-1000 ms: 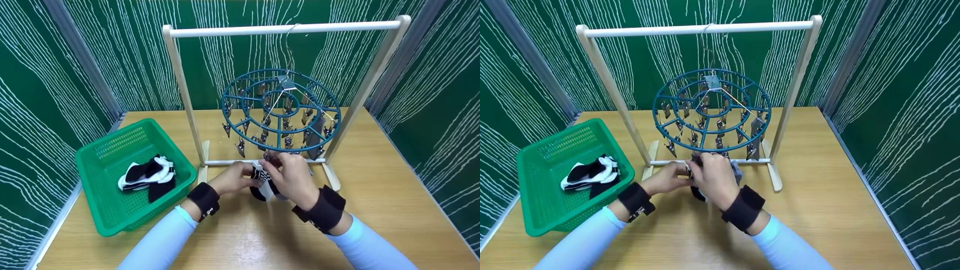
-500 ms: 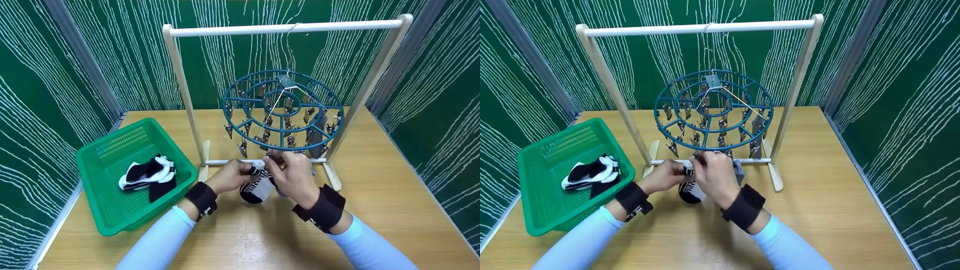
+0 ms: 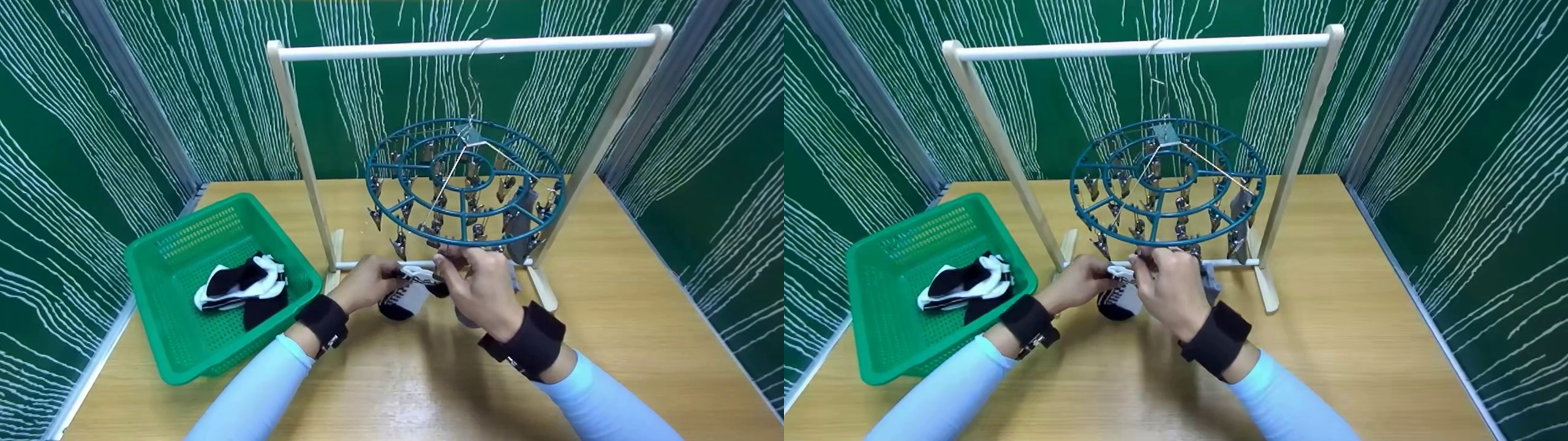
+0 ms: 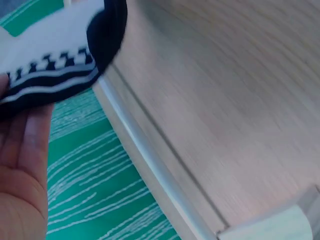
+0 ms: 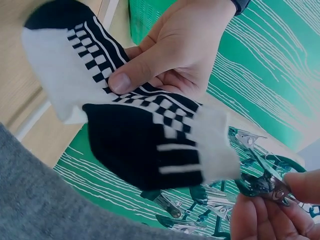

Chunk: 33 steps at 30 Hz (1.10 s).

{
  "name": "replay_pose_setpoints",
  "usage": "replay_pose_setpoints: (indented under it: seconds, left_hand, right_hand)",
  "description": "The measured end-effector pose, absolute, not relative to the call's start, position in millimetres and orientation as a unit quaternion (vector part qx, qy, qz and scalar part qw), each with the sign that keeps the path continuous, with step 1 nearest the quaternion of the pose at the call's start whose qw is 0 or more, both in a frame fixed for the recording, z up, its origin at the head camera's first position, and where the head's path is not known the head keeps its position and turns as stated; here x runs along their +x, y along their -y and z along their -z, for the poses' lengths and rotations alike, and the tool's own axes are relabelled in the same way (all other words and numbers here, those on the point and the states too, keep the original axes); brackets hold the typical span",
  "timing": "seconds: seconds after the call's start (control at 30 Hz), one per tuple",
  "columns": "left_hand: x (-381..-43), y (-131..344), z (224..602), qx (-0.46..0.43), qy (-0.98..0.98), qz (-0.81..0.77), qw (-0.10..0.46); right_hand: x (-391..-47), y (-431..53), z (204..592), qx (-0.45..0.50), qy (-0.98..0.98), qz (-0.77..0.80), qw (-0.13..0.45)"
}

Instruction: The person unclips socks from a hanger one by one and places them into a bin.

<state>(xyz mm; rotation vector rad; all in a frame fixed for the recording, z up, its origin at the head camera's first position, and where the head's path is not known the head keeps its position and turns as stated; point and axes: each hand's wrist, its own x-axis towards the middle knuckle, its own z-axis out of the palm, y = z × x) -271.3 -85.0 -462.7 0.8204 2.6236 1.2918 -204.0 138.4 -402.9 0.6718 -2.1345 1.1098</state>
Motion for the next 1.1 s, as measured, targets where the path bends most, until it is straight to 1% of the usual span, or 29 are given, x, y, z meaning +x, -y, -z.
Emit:
replay_pose_setpoints:
  seconds: [0.2, 0.4, 0.63, 0.93, 1.1]
  left_hand:
    - [-275, 96, 459, 0.225, -0.884, -0.409, -0.005]
    - [-278, 106, 450, 0.176, -0.893, -0.413, -0.006]
    - [-277, 119, 434, 0.183, -0.898, -0.400, -0.024]
    - [-273, 142, 406, 0.142, -0.898, -0.415, -0.017]
    - [-272, 155, 391, 0.143, -0.896, -0.417, -0.041]
  right_hand:
    - [-203, -140, 404, 0.259, 0.815, -0.412, 0.315]
    - [-202, -140, 403, 0.260, 0.819, -0.402, 0.316]
    - [-202, -141, 402, 0.256, 0.824, -0.410, 0.296]
    - [-202, -142, 403, 0.256, 0.819, -0.410, 0.308]
    - [-202, -143, 403, 0.252, 0.818, -0.410, 0.315]
